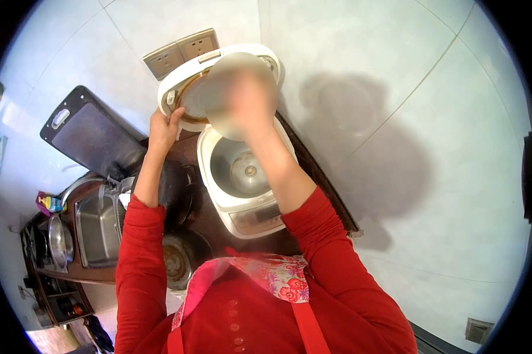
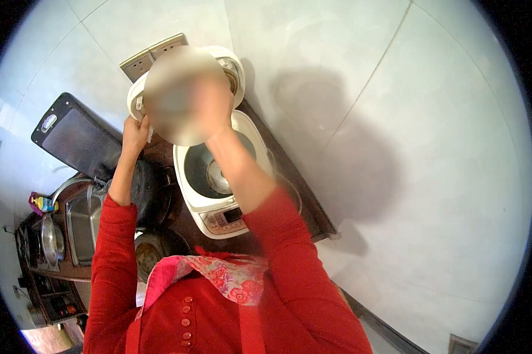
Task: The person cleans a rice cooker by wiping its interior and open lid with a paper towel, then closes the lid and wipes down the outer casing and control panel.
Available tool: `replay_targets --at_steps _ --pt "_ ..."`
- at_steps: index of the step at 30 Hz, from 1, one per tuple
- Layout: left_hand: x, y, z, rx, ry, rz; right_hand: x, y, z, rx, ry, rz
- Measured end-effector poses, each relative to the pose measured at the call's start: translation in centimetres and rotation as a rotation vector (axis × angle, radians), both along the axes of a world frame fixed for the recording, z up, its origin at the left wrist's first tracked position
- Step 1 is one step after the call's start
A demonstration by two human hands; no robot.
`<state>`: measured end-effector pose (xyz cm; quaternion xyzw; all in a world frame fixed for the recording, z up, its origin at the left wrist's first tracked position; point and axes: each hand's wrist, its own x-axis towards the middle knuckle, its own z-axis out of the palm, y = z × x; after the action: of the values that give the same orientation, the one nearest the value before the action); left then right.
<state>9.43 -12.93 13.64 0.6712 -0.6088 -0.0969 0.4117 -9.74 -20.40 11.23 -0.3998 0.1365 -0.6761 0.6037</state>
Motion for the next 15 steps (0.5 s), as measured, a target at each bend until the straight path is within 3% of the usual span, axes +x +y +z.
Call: replay_targets --at_steps 2,11,15 --pt "0.2 -0.3 -0.2 0.000 -0.002 0.005 0.2 -0.6 -0.6 0.104 -0.218 0.085" --pt "0.1 -0.2 -0.2 -0.033 -0.037 -0.016 -0.4 0.1 0.5 0.183 -0.129 -0.058" --pt "0.1 -0.2 -0.1 -0.032 -0.042 -0.019 -2.0 2.6 2.5 0.497 -0.215 -0.112"
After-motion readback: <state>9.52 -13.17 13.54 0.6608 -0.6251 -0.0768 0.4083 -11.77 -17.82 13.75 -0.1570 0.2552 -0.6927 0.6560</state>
